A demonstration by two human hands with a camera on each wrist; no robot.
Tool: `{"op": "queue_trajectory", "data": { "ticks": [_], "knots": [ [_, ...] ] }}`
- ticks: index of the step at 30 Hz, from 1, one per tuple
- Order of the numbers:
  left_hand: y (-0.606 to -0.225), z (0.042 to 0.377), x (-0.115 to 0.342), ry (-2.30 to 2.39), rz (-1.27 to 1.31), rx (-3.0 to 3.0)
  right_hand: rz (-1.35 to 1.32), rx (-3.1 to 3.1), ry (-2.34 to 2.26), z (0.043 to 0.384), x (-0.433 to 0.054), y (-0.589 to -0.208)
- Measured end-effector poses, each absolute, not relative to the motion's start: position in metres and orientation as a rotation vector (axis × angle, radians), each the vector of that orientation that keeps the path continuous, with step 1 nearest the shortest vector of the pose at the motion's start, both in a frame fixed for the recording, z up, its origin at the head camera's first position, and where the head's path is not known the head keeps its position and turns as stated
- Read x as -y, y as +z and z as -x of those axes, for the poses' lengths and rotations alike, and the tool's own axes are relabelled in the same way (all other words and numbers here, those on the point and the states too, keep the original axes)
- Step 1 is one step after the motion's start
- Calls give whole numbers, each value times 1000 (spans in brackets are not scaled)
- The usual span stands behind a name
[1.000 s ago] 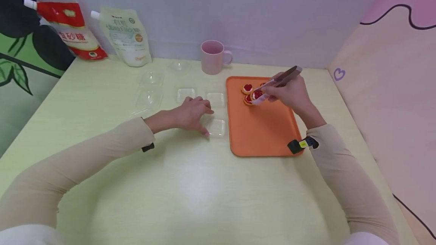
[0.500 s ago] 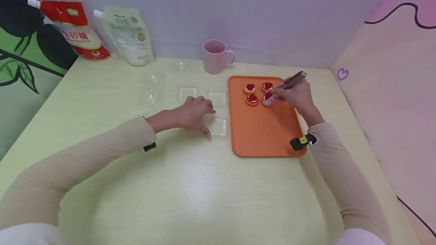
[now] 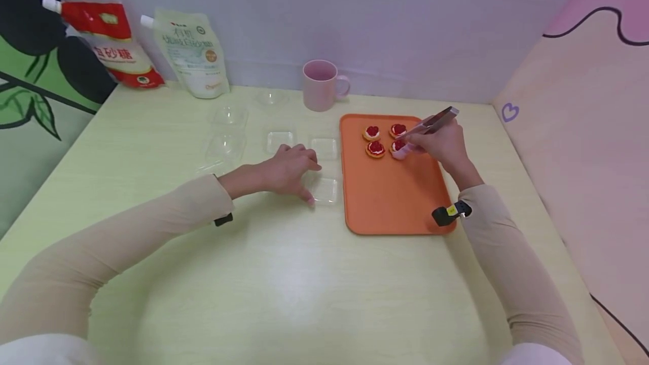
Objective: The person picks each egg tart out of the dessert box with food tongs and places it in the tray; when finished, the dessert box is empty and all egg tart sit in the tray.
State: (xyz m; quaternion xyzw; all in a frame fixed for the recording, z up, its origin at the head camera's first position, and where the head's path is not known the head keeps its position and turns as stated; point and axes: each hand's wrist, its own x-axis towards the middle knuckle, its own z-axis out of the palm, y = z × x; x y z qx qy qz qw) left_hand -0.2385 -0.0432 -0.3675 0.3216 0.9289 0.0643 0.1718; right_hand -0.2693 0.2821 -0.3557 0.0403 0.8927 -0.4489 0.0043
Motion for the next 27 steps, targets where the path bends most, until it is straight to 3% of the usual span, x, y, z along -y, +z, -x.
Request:
{"op": "queue_trajectory", "data": {
  "ticks": [14,27],
  "knots": [
    [-367,237,44,170,-908,-2636,-94,-2826,-1466,255,-285,-342],
    [-366,234,44,173,-910,-2638,-25,-2431,-2132,244,-292,-341]
  ]
}}
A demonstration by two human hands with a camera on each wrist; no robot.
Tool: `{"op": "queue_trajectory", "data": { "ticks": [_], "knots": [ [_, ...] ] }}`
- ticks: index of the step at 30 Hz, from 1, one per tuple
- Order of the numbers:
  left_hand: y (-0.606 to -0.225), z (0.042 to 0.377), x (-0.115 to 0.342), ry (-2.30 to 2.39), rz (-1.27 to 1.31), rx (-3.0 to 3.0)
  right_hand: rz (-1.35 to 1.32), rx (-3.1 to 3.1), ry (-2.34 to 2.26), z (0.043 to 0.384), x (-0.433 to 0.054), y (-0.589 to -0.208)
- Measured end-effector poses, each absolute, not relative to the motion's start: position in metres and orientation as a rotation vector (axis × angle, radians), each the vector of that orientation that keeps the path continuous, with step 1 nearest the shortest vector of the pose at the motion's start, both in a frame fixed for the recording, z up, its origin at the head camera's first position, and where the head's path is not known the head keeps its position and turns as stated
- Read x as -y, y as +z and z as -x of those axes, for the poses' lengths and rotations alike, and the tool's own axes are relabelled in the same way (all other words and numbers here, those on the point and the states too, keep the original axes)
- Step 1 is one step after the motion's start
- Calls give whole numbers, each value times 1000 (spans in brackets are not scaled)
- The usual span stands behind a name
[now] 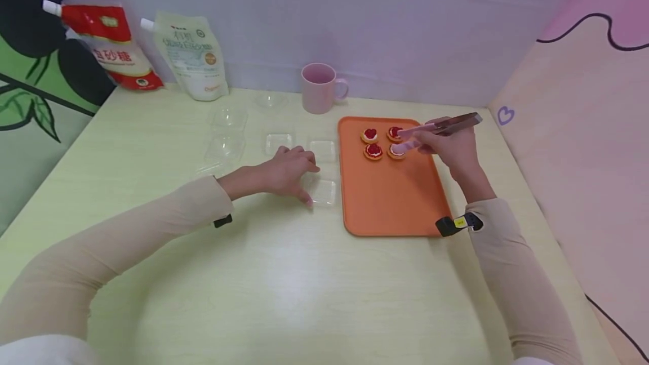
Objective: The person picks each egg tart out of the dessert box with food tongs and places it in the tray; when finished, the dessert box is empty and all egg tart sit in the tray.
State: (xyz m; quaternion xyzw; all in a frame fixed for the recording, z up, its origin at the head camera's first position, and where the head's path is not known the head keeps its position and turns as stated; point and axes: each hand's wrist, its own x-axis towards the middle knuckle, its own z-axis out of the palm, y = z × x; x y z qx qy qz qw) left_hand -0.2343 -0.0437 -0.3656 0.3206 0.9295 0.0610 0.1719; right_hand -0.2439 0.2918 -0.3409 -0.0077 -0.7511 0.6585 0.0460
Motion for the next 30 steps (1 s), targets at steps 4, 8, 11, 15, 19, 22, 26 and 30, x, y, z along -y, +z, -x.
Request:
{"op": "queue_trajectory", "data": {
  "ticks": [4,8,11,15,19,22,26,30],
  "knots": [
    [-365,234,44,178,-903,-2636,58,2052,2209,241,-290,-338],
    [-365,233,44,169,-904,-2640,86,1823,2386,237,-287,-333],
    [-365,234,44,161,-899,-2643,73,1694,2532,235,-285,-330],
    [-367,235,44,161,-896,-2645,-25,1559,2710,232,-284,-325],
    [-367,235,45,169,-899,-2645,-344,1511,2758,228,-281,-324],
    [-366,235,45,179,-893,-2645,-608,1507,2701,226,-276,-325],
    [-366,234,45,192,-896,-2639,-739,1512,2646,227,-269,-325],
    [-367,234,44,190,-907,-2635,-768,1502,2631,226,-265,-325]
  ]
}}
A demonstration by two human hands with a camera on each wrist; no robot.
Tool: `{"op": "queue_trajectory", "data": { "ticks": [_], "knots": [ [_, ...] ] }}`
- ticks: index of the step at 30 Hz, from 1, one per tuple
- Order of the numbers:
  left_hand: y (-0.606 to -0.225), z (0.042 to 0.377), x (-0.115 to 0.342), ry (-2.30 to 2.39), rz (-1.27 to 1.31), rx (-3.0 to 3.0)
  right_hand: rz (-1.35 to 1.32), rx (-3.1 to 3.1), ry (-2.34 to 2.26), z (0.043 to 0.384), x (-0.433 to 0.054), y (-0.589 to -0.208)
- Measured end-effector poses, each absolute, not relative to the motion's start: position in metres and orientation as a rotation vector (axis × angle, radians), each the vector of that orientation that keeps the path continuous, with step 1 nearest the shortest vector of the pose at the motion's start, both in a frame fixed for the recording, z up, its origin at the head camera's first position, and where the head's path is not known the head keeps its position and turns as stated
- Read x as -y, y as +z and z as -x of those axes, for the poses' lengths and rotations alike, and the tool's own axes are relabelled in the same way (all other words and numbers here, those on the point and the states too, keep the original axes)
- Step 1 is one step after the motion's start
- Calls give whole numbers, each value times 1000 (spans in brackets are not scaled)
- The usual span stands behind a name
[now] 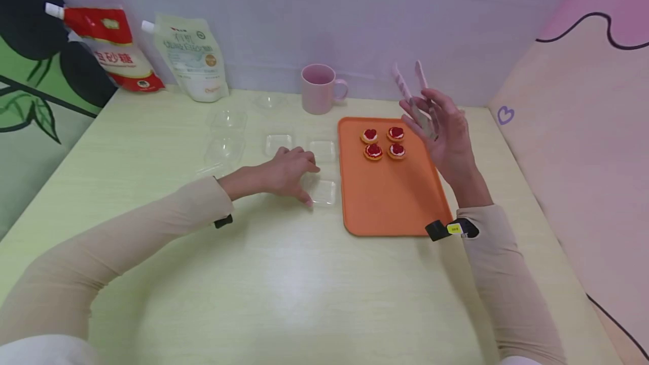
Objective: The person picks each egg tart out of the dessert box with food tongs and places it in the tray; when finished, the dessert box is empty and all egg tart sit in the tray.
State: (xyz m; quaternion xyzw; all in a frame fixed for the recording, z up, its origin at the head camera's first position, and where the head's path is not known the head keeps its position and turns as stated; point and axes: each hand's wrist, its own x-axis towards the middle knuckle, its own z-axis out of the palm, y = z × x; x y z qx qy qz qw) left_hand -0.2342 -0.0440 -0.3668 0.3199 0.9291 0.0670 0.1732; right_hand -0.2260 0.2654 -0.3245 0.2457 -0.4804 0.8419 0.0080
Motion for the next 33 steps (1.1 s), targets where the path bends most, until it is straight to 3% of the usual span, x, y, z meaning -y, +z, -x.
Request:
{"op": "queue_trajectory", "data": {
  "ticks": [11,16,22,33],
  "knots": [
    [-368,237,42,176,-912,-2630,-348,1858,2116,226,-279,-328],
    [-370,236,42,185,-909,-2630,-222,2163,1915,232,-306,-338],
    [-371,235,43,187,-913,-2635,-7,2661,1366,233,-348,-362],
    [-370,235,43,177,-905,-2646,28,2998,953,235,-390,-401]
  ]
}}
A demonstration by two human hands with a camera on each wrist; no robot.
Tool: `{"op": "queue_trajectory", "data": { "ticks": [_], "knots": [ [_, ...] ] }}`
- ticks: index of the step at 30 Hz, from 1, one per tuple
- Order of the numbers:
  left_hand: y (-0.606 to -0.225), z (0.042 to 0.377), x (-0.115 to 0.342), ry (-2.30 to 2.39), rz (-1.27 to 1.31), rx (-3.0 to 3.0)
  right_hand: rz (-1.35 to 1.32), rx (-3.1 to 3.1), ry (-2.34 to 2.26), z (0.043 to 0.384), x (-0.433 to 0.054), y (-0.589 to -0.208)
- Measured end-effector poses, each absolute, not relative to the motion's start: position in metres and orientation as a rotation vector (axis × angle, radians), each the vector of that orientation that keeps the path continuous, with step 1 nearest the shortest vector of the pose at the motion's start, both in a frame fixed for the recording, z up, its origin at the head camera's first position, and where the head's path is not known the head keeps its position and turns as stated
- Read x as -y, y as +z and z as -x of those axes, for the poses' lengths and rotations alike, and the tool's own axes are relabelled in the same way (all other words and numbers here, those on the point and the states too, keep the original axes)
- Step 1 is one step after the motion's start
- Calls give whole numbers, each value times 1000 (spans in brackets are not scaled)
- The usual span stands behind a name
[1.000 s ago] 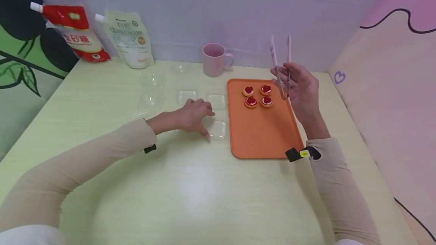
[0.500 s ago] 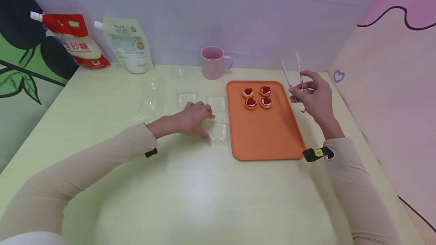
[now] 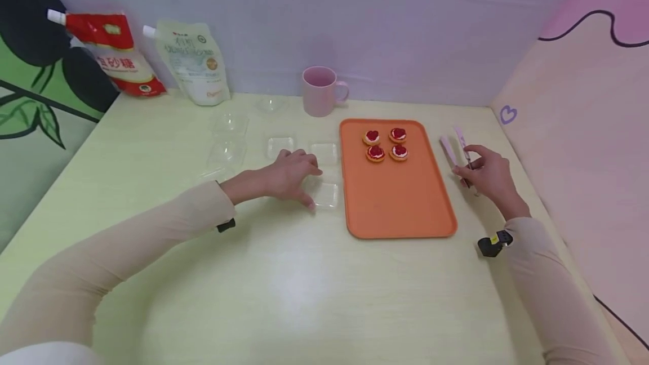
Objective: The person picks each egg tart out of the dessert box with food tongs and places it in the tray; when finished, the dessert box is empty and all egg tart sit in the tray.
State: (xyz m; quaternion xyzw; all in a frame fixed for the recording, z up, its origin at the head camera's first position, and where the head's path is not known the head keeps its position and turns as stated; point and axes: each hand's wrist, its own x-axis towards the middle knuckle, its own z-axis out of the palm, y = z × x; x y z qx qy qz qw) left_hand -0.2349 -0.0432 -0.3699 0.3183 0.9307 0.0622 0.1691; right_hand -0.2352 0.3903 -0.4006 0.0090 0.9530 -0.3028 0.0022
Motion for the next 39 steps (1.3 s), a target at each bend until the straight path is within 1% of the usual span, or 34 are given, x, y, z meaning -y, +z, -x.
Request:
{"op": "queue_trajectory", "data": {
  "ticks": [5,13,22,34,39],
  "knots": [
    [-368,235,43,158,-898,-2652,34,-2977,-908,236,-394,-404],
    [-368,234,43,141,-912,-2652,104,-3025,-683,236,-399,-408],
    [-368,235,43,133,-917,-2652,44,-3026,-547,238,-398,-406],
    [-367,236,44,161,-900,-2644,-6,-2988,-536,238,-397,-403],
    [-369,236,43,142,-886,-2648,-51,-3003,-611,240,-399,-384]
  ]
}}
